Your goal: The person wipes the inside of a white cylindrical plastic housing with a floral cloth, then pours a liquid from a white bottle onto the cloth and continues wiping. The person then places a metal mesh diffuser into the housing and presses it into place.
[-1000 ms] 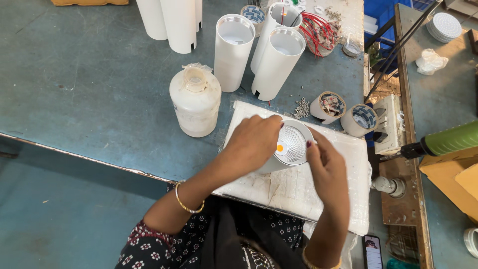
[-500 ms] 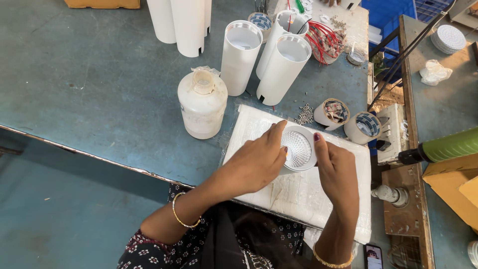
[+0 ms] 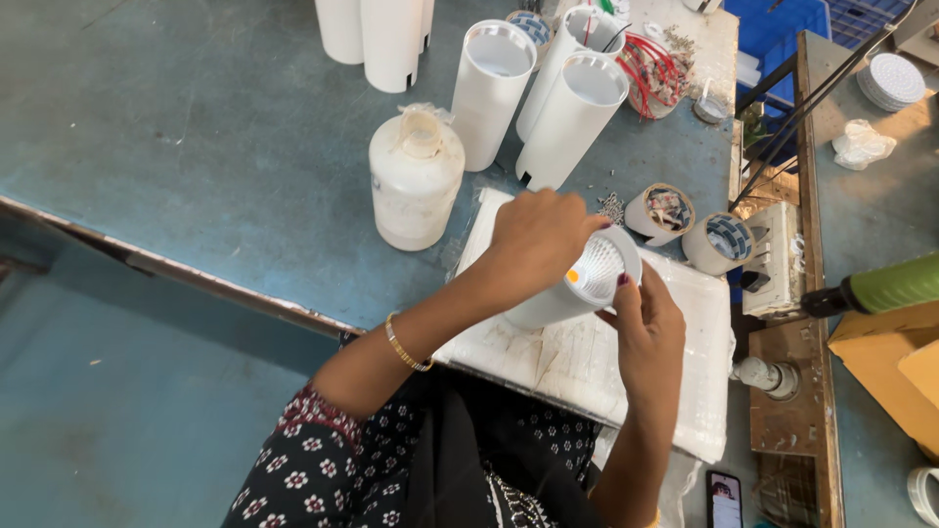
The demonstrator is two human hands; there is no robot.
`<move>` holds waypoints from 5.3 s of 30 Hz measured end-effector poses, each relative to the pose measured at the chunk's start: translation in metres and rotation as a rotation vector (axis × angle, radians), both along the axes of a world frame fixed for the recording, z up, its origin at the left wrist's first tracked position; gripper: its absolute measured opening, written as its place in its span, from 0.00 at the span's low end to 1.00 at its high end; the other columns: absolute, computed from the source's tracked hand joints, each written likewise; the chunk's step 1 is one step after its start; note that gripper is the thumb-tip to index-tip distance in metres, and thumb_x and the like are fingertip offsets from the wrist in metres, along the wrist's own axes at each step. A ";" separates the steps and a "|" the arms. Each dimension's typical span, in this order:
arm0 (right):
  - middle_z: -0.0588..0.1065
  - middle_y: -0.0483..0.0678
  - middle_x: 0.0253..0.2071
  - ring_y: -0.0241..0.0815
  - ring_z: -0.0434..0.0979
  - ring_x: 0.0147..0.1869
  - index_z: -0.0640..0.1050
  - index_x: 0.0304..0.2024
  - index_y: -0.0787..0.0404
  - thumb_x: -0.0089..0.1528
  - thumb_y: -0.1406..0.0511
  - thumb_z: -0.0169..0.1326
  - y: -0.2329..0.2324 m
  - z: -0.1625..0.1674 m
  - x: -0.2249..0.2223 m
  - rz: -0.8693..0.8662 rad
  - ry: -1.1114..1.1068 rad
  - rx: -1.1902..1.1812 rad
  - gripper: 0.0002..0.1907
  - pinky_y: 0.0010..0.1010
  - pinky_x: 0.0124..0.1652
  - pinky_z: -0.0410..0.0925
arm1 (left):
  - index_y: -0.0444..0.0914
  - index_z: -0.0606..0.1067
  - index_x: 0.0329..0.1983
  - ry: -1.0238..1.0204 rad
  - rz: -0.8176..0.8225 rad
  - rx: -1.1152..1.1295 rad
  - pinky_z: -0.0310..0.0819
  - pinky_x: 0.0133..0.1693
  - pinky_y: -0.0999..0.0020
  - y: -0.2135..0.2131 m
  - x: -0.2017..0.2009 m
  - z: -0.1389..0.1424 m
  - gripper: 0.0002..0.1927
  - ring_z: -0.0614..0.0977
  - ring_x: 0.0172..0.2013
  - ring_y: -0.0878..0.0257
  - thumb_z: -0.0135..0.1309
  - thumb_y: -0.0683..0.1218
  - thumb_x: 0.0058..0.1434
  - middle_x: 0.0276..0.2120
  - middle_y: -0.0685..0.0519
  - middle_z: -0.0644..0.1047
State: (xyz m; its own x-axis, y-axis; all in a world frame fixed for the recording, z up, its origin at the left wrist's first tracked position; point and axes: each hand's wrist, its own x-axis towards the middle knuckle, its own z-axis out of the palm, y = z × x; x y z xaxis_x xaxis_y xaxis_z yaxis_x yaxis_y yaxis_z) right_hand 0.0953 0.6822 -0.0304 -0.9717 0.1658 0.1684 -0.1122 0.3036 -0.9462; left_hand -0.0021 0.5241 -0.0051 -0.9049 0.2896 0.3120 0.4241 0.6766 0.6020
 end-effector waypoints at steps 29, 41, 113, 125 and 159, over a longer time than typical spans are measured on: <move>0.79 0.47 0.41 0.37 0.82 0.42 0.76 0.51 0.68 0.73 0.57 0.43 -0.013 -0.019 0.068 0.121 0.079 0.002 0.20 0.30 0.40 0.77 | 0.37 0.81 0.35 -0.019 0.076 0.062 0.80 0.40 0.50 -0.013 0.067 -0.033 0.23 0.86 0.37 0.46 0.48 0.61 0.63 0.34 0.42 0.83; 0.79 0.56 0.32 0.43 0.82 0.31 0.79 0.39 0.75 0.75 0.56 0.46 -0.008 -0.024 0.044 0.020 0.132 0.059 0.26 0.33 0.32 0.78 | 0.23 0.66 0.52 -0.167 -0.125 0.169 0.76 0.50 0.50 -0.013 0.060 -0.073 0.27 0.83 0.45 0.37 0.46 0.52 0.60 0.41 0.27 0.79; 0.68 0.59 0.60 0.46 0.70 0.58 0.64 0.68 0.71 0.72 0.57 0.42 0.020 -0.015 -0.035 0.163 -0.065 0.023 0.29 0.48 0.60 0.65 | 0.33 0.79 0.35 -0.133 -0.065 0.076 0.77 0.35 0.48 0.002 -0.008 0.000 0.21 0.84 0.33 0.42 0.47 0.56 0.67 0.29 0.39 0.82; 0.65 0.56 0.69 0.46 0.63 0.73 0.59 0.72 0.71 0.69 0.61 0.39 0.026 -0.006 -0.044 0.407 -0.137 -0.489 0.31 0.42 0.70 0.54 | 0.34 0.75 0.34 -0.012 -0.173 0.185 0.74 0.36 0.45 -0.008 -0.019 -0.031 0.20 0.81 0.32 0.38 0.45 0.54 0.71 0.27 0.37 0.79; 0.64 0.58 0.19 0.46 0.59 0.22 0.77 0.35 0.70 0.75 0.58 0.47 0.029 0.038 -0.031 -0.027 -0.100 0.609 0.23 0.38 0.26 0.58 | 0.21 0.51 0.71 0.063 -0.350 0.349 0.75 0.45 0.44 -0.027 0.058 0.001 0.31 0.78 0.44 0.31 0.42 0.46 0.74 0.50 0.23 0.71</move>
